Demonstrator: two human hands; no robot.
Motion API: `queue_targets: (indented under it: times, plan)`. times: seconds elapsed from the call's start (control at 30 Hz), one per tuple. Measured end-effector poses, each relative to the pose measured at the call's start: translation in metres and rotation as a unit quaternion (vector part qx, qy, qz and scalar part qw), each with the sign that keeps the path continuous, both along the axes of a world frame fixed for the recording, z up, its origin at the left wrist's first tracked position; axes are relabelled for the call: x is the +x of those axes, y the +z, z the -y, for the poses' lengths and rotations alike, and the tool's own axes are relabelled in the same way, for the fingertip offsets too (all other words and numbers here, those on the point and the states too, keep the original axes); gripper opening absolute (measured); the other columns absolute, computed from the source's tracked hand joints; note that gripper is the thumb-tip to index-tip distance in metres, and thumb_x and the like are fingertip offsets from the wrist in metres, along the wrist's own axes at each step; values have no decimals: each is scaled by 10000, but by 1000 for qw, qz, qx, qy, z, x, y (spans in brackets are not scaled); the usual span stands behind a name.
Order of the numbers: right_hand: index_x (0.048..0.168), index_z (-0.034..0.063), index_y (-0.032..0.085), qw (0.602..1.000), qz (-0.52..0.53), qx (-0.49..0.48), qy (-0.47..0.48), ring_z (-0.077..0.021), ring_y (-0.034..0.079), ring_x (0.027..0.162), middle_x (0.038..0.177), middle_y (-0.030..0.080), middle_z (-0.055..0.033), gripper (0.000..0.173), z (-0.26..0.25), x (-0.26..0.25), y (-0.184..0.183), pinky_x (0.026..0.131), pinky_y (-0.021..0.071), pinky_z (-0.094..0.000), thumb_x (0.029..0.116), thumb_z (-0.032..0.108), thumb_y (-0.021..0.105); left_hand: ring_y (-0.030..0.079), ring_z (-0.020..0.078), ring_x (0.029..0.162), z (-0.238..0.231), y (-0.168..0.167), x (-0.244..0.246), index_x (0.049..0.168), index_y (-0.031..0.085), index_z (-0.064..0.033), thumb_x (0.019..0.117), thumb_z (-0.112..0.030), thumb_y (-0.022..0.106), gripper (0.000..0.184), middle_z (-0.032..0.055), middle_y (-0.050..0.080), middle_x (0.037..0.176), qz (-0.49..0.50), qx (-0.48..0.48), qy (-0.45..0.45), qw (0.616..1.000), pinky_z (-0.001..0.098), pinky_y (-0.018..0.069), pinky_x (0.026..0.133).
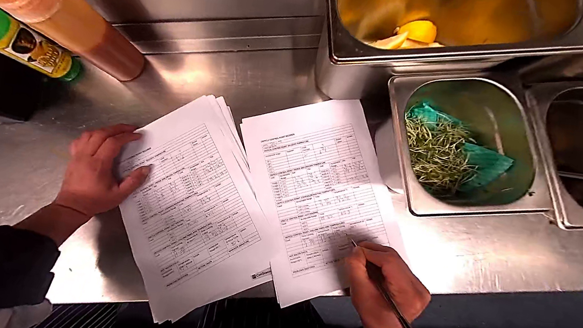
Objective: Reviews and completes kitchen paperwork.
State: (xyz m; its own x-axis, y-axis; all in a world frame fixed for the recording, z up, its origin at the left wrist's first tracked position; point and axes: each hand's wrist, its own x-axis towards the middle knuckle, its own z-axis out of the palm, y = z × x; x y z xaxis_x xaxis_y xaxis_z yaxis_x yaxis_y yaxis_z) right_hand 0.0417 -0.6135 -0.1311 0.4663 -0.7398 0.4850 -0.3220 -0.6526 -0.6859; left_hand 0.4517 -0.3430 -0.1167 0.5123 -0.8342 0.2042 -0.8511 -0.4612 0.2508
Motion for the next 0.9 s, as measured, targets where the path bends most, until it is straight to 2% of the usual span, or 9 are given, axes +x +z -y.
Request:
queue_targets:
  times: [0.1,0.17,0.23,0.33,0.47,0.57,0.7,0.8,0.9]
  plan:
    - [713,81,668,999,26,20,14,-58,692,712,746,711,-31,134,-2,1,-1,622,570,-175,841,116,678,523,451,1292,-6,-1,5,1344,608,-35,906,-614,483,737,227,564,1426,-7,2,-5,1000,639,372,1042]
    - [735,66,690,993,69,92,4,-56,700,696,770,729,-26,99,2,-3,4,607,592,-188,834,75,690,515,458,1304,-7,-9,7,1358,590,-25,915,-625,485,753,231,550,1437,-20,1,-15,1000,640,375,1051]
    - [763,60,712,985,86,148,0,-54,693,652,763,732,-17,69,15,-8,9,575,597,-200,831,58,700,512,490,1306,0,-6,2,1329,587,45,900,-592,507,773,281,546,1419,-39,-5,-11,999,646,366,1084]
    - [754,61,716,994,35,104,25,-30,674,644,750,729,-11,77,31,-13,3,566,570,-179,828,78,702,506,500,1317,4,3,-6,1315,556,114,922,-536,517,760,327,528,1410,-49,-6,-6,999,621,367,1113]
    - [733,70,693,998,21,10,52,-63,695,681,745,727,-30,112,27,-14,-3,598,579,-193,844,89,691,474,435,1360,-6,-12,1,1355,523,91,913,-534,509,765,297,496,1439,-67,-9,-4,998,565,362,1140]
    - [757,68,688,996,20,-50,66,-77,679,680,754,714,-39,104,25,-12,-7,598,568,-188,860,86,682,451,441,1381,-7,-15,2,1359,509,104,905,-509,506,763,309,468,1464,-71,-8,5,997,566,342,1152]
    - [796,74,684,992,19,-72,104,-98,708,742,793,726,-44,82,23,-14,-8,660,594,-207,875,97,677,435,429,1402,-7,-14,1,1373,511,103,898,-490,506,760,299,456,1484,-80,6,18,997,545,336,1167]
    - [787,72,683,991,13,-67,112,-97,706,736,789,726,-45,92,23,-14,-8,652,591,-207,875,98,674,440,423,1396,-7,-15,1,1378,508,106,897,-462,522,744,296,459,1481,-89,0,19,996,530,340,1167]
    - [762,81,693,993,4,-59,107,-86,700,728,771,723,-33,97,23,-13,-8,641,583,-197,858,90,684,428,397,1414,-14,-22,6,1399,502,77,907,-514,508,769,274,450,1499,-86,-3,20,996,512,334,1176]
